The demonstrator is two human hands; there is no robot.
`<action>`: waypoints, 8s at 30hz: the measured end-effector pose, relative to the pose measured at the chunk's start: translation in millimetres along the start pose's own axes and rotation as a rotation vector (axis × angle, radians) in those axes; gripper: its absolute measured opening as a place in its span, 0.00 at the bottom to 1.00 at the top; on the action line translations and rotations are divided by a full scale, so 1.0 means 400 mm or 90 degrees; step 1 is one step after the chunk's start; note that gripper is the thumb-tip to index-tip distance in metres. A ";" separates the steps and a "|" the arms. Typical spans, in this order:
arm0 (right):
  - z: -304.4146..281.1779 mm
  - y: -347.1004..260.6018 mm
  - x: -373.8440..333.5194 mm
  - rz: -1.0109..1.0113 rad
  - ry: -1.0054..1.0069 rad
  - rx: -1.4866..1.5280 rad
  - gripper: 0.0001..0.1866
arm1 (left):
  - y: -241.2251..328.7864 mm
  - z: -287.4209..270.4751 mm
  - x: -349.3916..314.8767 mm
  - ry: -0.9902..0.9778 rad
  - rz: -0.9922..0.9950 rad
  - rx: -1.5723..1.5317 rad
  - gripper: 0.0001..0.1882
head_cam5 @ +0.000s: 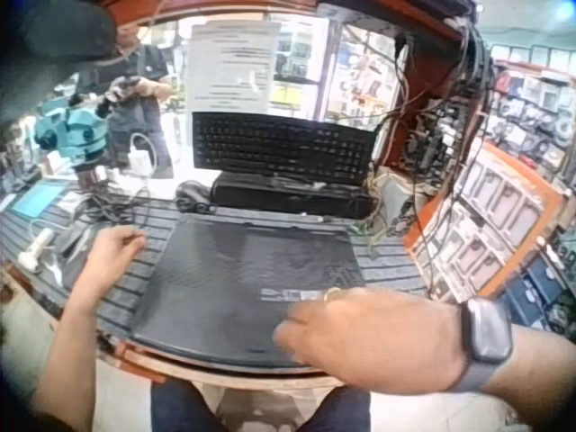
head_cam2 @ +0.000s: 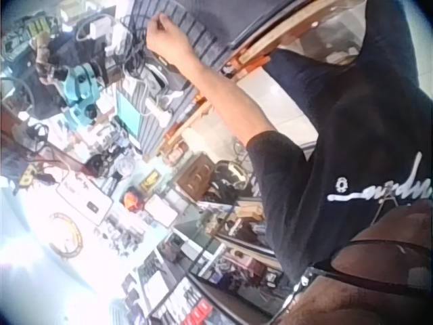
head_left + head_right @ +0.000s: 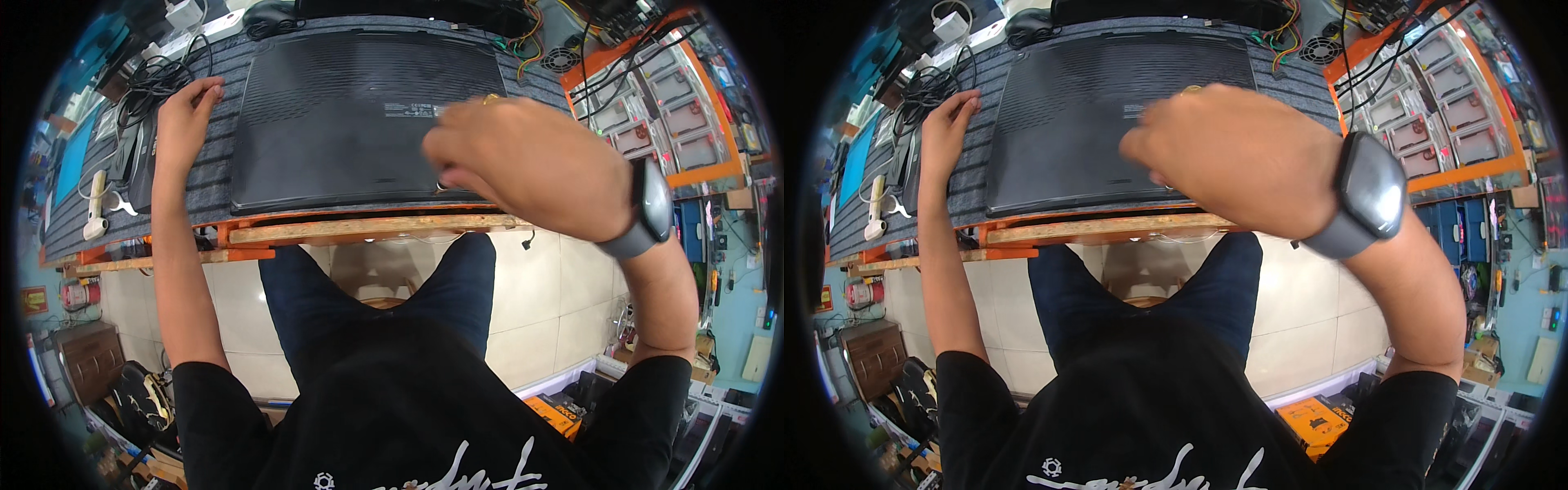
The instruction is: The person unscrews multiple screws from the bottom of a laptop using a screwdriver, places the screws into a tray, and then uses a yellow pry tool to separate the bottom casing from the main body of the laptop, eventually lifting the casing to expose the internal components.
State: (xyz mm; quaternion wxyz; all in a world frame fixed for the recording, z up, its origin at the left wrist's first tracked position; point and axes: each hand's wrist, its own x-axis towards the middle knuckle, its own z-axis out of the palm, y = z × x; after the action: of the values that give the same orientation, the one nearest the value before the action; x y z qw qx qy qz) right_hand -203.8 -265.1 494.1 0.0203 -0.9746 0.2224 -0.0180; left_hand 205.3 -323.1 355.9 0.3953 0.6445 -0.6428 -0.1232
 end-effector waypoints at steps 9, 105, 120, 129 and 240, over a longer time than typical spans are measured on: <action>-0.028 -0.013 0.005 0.138 -0.142 -0.025 0.13 | -0.077 0.022 0.058 0.038 0.113 0.168 0.11; 0.047 -0.042 0.176 -0.054 0.066 0.077 0.13 | 0.006 0.014 -0.001 0.050 0.073 -0.014 0.11; 0.052 -0.059 0.224 -0.055 0.071 0.018 0.14 | -0.102 0.041 0.100 0.109 0.045 0.080 0.12; 0.027 -0.085 0.205 -0.076 -0.003 -0.007 0.06 | -0.129 0.056 0.136 0.095 0.039 0.240 0.11; 0.077 -0.165 0.513 -0.151 0.072 0.136 0.11 | -0.028 0.002 -0.186 0.107 0.124 -0.161 0.11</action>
State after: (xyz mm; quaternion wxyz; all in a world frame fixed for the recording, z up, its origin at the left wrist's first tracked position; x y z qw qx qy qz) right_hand 10.8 -293.7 471.8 0.1088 -0.9837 0.1037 -0.0988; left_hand 202.3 -256.1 321.9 0.5354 0.5326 -0.6462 -0.1101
